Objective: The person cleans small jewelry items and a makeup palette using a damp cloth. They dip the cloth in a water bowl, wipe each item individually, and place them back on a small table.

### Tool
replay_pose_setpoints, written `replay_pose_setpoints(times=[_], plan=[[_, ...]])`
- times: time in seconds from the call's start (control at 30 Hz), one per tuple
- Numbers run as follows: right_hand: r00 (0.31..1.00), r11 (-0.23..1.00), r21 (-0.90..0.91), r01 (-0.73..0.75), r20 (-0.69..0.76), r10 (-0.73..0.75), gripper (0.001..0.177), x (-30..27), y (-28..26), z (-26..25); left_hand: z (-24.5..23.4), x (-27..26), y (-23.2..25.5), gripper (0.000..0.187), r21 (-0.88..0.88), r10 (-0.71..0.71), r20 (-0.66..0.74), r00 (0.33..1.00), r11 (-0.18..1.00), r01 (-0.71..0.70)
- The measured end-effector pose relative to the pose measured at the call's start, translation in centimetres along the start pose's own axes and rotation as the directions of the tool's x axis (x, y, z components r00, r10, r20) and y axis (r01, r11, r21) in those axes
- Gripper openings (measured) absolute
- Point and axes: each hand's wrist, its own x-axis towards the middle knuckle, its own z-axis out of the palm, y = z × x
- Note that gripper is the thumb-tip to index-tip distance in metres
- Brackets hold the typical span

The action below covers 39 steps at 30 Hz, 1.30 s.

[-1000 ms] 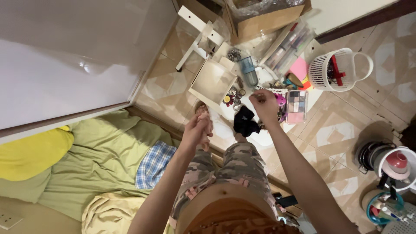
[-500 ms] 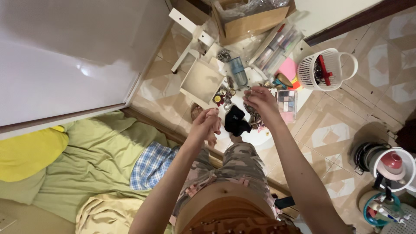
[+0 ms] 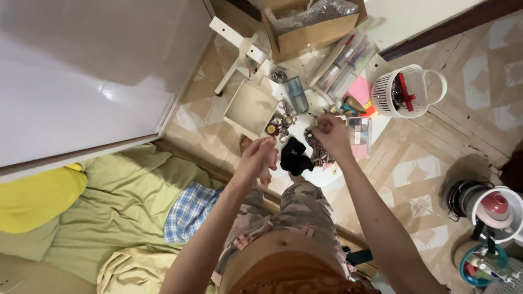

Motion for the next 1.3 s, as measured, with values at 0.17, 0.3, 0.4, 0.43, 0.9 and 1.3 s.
replay_pose_setpoints(times=[0.17, 0.3, 0.4, 0.43, 0.9, 1.3], plan=[[0.996, 0.928, -0.364, 0.078, 0.073, -0.055, 0.046, 1.3, 2.3, 4.0, -2.1, 1.1, -2.8, 0.047, -0.022, -0.060, -0.063, 0.996, 0.998, 0.059], [0.984, 0.829, -0.531, 0.176, 0.121, -0.131, 0.050, 2.1, 2.3, 5.3, -2.7, 1.1, -2.2, 0.048, -0.065, -0.026, -0.075, 0.997, 0.998, 0.021], [0.979, 0.809, -0.552, 0.202, 0.119, -0.164, 0.051, 2.3, 2.2, 5.4, -3.0, 0.3, -1.0, 0.048, 0.071, -0.128, -0.164, 0.978, 0.987, 0.141], [0.983, 0.815, -0.550, 0.186, 0.100, -0.156, 0.045, 2.5, 2.1, 5.6, -3.2, 0.2, -0.7, 0.048, 0.072, -0.126, -0.166, 0.978, 0.988, 0.140], [0.958, 0.744, -0.610, 0.272, 0.100, -0.268, 0.020, 3.3, 2.9, 7.0, -5.1, 2.1, -3.5, 0.043, -0.069, 0.009, -0.097, 0.995, 0.997, -0.015], [0.974, 0.819, -0.557, 0.136, -0.075, -0.214, 0.023, 2.6, 3.9, 6.7, -4.4, 0.8, -3.0, 0.044, -0.004, 0.011, -0.093, 0.996, 1.000, -0.011]])
